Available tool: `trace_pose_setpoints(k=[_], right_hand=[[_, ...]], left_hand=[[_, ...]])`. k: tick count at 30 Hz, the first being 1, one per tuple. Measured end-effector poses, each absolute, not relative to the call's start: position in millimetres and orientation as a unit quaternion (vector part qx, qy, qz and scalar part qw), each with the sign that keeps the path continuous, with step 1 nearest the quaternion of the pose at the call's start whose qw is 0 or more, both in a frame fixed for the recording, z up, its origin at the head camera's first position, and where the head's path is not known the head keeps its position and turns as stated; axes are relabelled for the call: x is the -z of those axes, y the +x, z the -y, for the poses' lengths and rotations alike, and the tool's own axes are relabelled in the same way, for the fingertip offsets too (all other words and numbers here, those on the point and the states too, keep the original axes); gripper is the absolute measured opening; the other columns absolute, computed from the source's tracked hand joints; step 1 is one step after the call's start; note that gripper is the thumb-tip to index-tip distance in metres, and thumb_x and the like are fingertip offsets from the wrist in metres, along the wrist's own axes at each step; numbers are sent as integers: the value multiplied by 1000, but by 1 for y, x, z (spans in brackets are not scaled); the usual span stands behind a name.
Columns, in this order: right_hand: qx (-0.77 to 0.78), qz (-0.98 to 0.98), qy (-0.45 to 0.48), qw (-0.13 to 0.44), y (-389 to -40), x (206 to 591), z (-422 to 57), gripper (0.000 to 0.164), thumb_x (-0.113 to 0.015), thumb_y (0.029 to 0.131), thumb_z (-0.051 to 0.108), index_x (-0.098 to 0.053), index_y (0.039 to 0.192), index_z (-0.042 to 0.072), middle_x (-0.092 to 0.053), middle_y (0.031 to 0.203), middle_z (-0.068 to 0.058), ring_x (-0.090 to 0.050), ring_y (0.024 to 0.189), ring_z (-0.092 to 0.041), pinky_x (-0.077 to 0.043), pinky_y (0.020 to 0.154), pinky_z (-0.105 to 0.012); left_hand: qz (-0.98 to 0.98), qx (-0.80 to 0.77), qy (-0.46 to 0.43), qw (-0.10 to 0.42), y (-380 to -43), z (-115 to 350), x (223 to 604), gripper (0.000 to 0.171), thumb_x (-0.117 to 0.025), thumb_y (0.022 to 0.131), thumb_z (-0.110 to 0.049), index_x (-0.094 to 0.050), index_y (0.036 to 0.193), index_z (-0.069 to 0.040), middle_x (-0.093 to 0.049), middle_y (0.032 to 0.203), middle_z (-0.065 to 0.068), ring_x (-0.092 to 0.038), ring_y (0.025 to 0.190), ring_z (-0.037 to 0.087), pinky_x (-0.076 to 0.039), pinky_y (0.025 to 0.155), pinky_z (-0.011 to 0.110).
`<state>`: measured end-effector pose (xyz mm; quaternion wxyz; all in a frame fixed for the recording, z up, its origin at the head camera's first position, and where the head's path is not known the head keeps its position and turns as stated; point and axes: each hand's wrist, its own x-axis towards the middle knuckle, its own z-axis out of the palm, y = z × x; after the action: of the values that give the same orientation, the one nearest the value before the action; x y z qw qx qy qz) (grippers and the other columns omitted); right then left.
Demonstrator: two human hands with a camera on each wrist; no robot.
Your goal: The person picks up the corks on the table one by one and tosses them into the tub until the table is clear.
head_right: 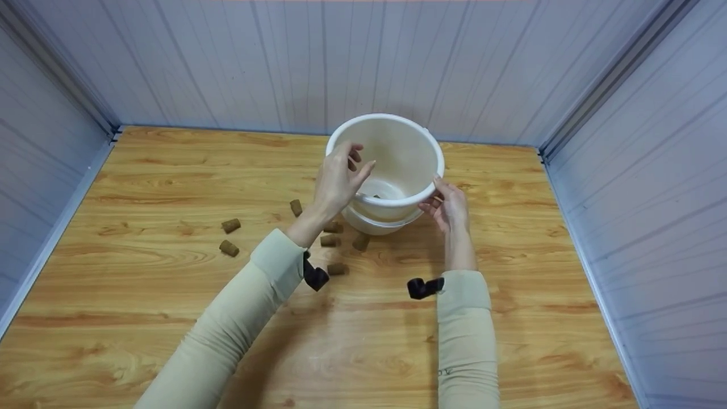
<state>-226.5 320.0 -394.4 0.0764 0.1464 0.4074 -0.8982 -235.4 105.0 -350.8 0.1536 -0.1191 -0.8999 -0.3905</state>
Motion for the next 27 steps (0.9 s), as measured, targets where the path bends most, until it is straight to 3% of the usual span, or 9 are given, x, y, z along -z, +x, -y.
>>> trace_pose_setpoints(k=[21,27], right_hand=[[900,-406,147,63,-222,395,-328,12,-54,88,12,-55,88,-1,-57,71,-12,-60,58,-23,-49,52,-28],[898,-409,149,66,-223,393,-327,13,-54,88,11,-56,86,-1,-57,70,-12,-59,58,-23,-50,53,-28]], left_hand=[[892,390,-120,196,-208,-75,355,40,-64,81,-26,-50,114,-6,-57,99,4,-55,83,16,-45,63,25],[892,388,-122,197,-201,-62,361,40,-65,81,-24,-50,113,-5,-56,104,6,-54,92,17,-46,69,27]])
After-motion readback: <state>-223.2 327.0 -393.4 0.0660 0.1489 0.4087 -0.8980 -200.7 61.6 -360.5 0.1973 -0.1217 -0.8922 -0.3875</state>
